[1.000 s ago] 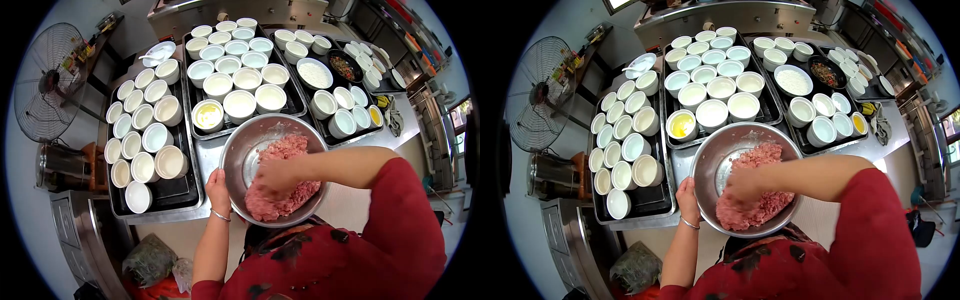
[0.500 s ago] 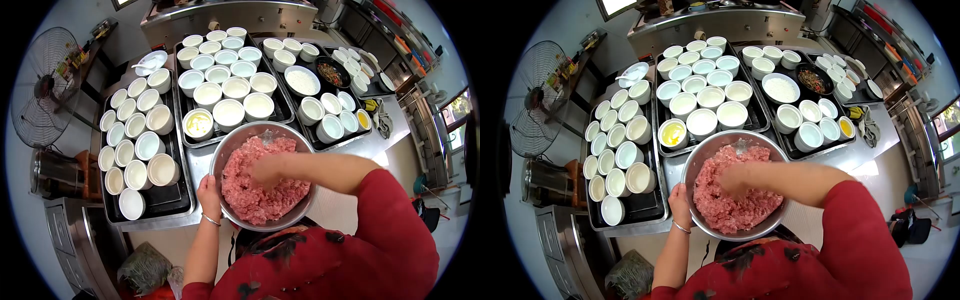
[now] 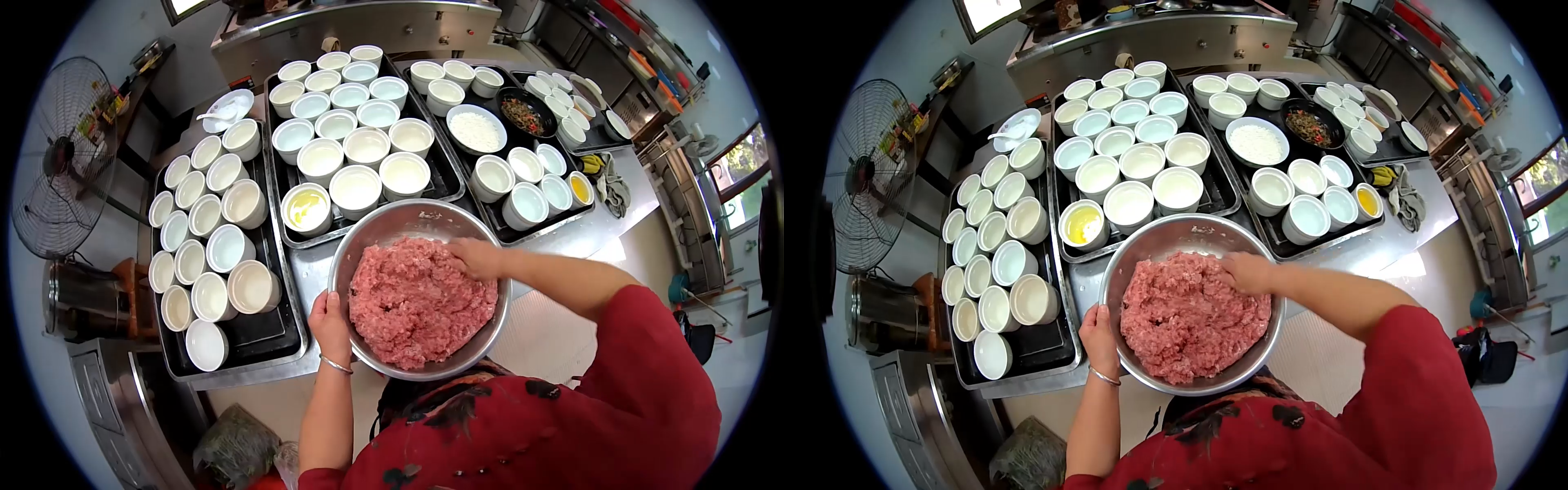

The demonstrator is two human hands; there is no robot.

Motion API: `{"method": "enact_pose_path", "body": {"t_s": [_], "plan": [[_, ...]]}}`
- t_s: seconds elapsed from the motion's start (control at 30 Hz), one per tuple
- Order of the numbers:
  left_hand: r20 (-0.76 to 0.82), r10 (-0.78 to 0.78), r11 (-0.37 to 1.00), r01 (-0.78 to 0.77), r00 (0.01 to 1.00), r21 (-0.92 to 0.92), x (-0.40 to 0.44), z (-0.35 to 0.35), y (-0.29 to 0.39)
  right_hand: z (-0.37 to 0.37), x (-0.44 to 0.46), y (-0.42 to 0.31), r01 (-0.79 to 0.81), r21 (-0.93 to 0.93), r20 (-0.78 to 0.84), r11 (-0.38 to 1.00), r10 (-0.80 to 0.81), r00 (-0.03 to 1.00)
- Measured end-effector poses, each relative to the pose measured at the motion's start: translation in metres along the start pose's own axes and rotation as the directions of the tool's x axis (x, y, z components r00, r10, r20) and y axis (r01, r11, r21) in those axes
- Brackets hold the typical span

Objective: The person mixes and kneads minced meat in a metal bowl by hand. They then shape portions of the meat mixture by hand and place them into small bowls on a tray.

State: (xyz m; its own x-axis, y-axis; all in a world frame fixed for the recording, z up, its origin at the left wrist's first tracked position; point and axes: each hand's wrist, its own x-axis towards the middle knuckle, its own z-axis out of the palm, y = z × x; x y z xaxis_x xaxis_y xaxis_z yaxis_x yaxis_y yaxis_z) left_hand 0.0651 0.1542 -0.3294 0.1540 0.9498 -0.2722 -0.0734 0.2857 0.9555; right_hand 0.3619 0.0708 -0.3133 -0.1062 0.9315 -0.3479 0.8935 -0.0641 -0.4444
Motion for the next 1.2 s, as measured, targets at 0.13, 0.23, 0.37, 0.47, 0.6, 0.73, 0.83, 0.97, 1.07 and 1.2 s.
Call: {"method": "enact_pose_path", "body": {"t_s": [0.13,0.23,0.37,0.47,0.6,0.73,0.83,0.97,1.07,1.2], "plan": [[0.004,0.017,1.0,-0.016,1.0,-0.011,0.003,-0.003,-0.008,0.047,-0.033,-0.036,-0.295,0.501,-0.172,0.814,0.427,0.888],[-0.01,0.02,1.0,-0.02,1.0,0.0,0.001,-0.001,-0.004,0.038,-0.029,-0.092,-0.304,0.813,-0.046,0.497,0.576,0.816],[-0.012,-0.007,0.998,0.006,1.0,-0.067,0.004,-0.001,-0.01,0.063,0.001,-0.123,-0.271,0.29,-0.247,0.918,0.345,0.905],[-0.011,0.001,1.0,-0.001,1.0,0.001,0.004,0.0,-0.007,0.074,0.03,-0.135,-0.226,0.019,-0.221,0.974,0.225,0.949],[0.013,0.02,0.998,-0.021,1.0,0.061,0.003,-0.004,-0.008,0.062,0.071,-0.116,-0.112,-0.342,0.195,0.933,0.187,0.963],[0.053,-0.047,0.991,0.053,0.998,-0.119,0.005,-0.005,-0.008,0.018,0.015,-0.093,0.103,0.079,0.044,0.992,-0.106,0.993],[0.045,-0.024,0.99,0.03,0.999,-0.138,0.007,-0.005,-0.015,0.011,-0.057,-0.107,-0.17,-0.007,0.151,0.985,0.17,0.974],[0.025,-0.025,0.993,0.027,0.999,-0.111,0.005,-0.002,-0.011,0.096,-0.047,-0.104,-0.16,-0.018,-0.233,0.987,0.151,0.961],[0.041,-0.01,0.997,0.013,0.999,-0.069,0.003,-0.002,-0.01,0.106,0.002,-0.107,-0.232,-0.125,-0.305,0.965,0.185,0.934],[0.071,-0.005,0.994,0.013,0.997,-0.106,0.007,-0.005,-0.012,0.047,-0.008,-0.093,0.009,0.251,-0.18,0.968,0.037,0.983]]}}
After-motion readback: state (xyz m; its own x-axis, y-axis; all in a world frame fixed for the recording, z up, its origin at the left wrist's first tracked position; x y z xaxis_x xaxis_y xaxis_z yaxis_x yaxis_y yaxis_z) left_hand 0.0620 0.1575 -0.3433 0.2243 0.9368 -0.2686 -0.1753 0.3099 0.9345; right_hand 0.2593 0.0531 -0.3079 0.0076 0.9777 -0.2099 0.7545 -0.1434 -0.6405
